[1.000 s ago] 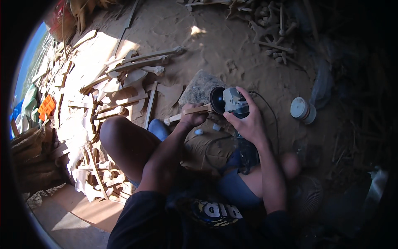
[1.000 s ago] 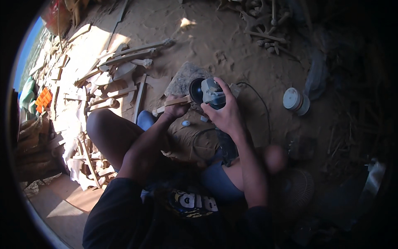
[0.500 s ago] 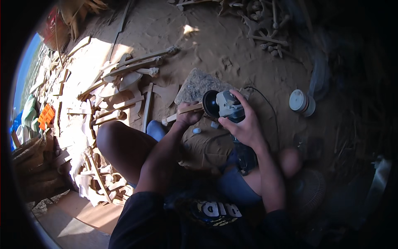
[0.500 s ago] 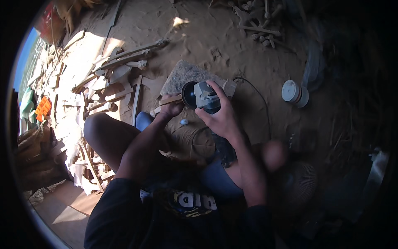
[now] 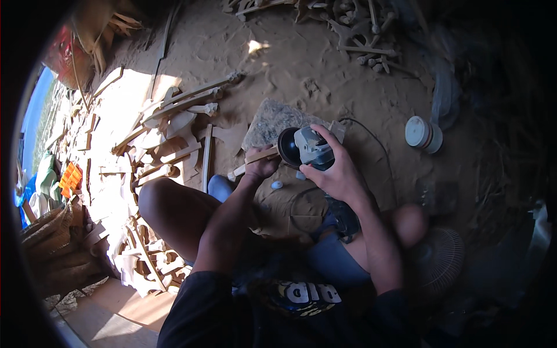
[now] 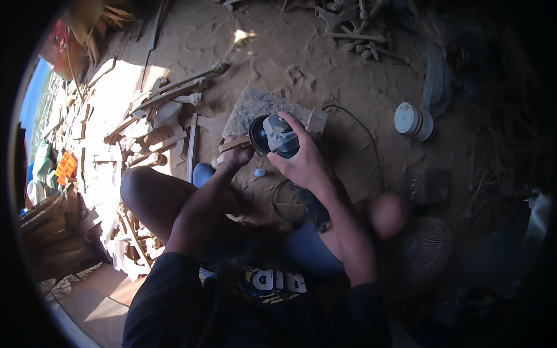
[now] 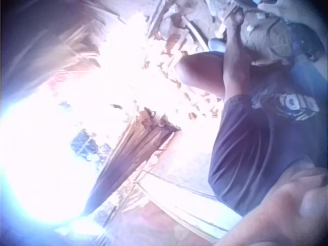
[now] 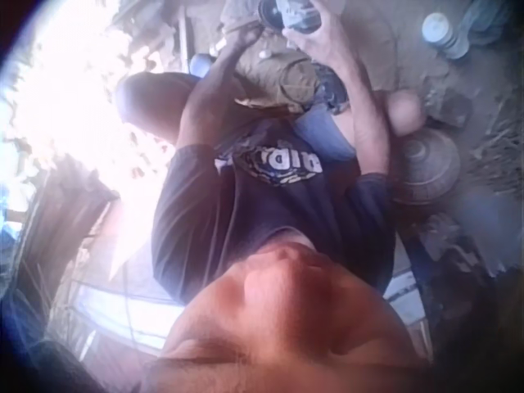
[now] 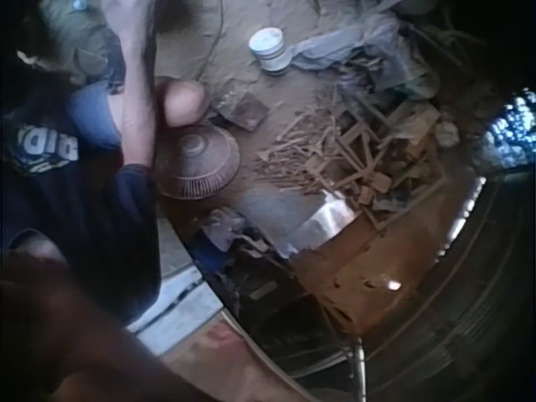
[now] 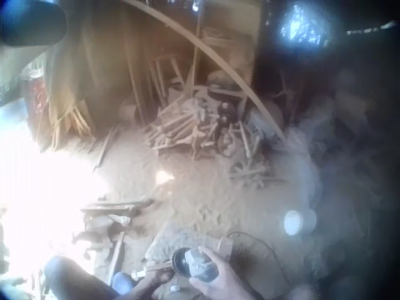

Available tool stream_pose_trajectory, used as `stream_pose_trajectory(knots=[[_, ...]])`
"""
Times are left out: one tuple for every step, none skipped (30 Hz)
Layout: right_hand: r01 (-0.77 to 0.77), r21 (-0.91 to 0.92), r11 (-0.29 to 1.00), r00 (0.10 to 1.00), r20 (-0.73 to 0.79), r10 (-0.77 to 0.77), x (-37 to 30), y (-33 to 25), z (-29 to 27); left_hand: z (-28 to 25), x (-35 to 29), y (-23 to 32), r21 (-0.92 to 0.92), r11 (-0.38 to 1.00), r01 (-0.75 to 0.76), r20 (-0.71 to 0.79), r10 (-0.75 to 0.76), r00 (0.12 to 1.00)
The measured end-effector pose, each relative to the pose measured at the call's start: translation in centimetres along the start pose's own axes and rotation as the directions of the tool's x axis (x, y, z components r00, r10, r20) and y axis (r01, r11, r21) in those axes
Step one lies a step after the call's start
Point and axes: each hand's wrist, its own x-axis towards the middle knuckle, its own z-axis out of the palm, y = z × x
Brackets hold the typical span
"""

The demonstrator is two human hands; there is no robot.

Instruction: The person sands a small shaped wooden piece by hand using a power sander, turning the object to reach different sides and holding it against a wooden block.

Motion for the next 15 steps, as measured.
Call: stream_pose_trajectory(knots=[[0.005,0.007,1.000,1.000,-0.007,-0.005,0.0,0.3,0.0,0.0,-0.1,-0.1,0.009,1.000,0.028,-0.005,-0.028,1.000],[0.012,-0.027,1.000,0.998,-0.054,-0.013,0.1,1.1,0.0,-0.1,-0.2,-0.1,0.016,0.998,0.055,-0.010,-0.055,0.998],[0.015,-0.069,0.997,0.994,-0.108,-0.023,0.2,1.5,-0.5,0.0,0.1,0.2,0.016,0.999,0.040,-0.008,-0.040,0.999],[0.016,-0.072,0.997,0.992,-0.124,-0.025,-0.2,1.8,-1.0,0.2,0.2,0.7,0.020,0.999,0.035,0.012,-0.036,0.999],[0.006,-0.055,0.998,0.986,-0.165,-0.015,-0.9,2.1,-1.7,0.5,0.2,1.3,0.021,0.999,0.030,0.034,-0.030,0.999],[0.012,-0.024,1.000,0.979,-0.203,-0.017,-1.3,2.2,-1.9,0.3,0.2,1.0,0.035,0.999,0.013,0.031,-0.014,0.999],[0.028,-0.024,0.999,0.976,-0.217,-0.033,-1.8,2.0,-2.5,0.3,0.2,0.6,-0.059,0.997,0.043,0.065,-0.039,0.997],[0.023,0.032,0.999,0.971,-0.240,-0.014,-2.3,1.7,-3.2,0.4,0.1,0.2,-0.152,0.986,0.074,0.103,-0.059,0.993],[0.036,0.099,0.994,0.969,-0.247,-0.011,-2.5,1.4,-3.4,-0.1,-0.5,-1.2,-0.125,0.990,0.063,0.081,-0.053,0.995],[0.081,0.116,0.990,0.968,-0.244,-0.051,-2.4,1.0,-3.5,-1.1,-1.3,-3.0,-0.220,0.971,0.093,0.074,-0.078,0.994],[0.103,0.108,0.989,0.945,-0.319,-0.063,-2.5,1.3,-3.9,-1.9,-1.3,-3.9,-0.322,0.940,0.113,0.078,-0.092,0.993],[0.105,0.084,0.991,0.911,-0.408,-0.062,-2.8,2.0,-5.1,-1.8,-0.2,-2.5,-0.322,0.943,0.085,0.070,-0.065,0.995],[0.071,0.236,0.969,0.904,-0.425,0.038,-3.5,2.0,-6.6,-1.6,1.1,-0.2,-0.288,0.946,0.153,0.074,-0.137,0.988],[0.092,0.241,0.966,0.896,-0.444,0.026,-4.0,1.7,-7.6,-2.0,2.0,1.4,-0.239,0.945,0.224,0.066,-0.214,0.975],[0.103,0.353,0.930,0.868,-0.489,0.089,-4.4,0.9,-8.4,-2.5,3.2,2.5,-0.162,0.982,0.100,-0.133,-0.122,0.984]])
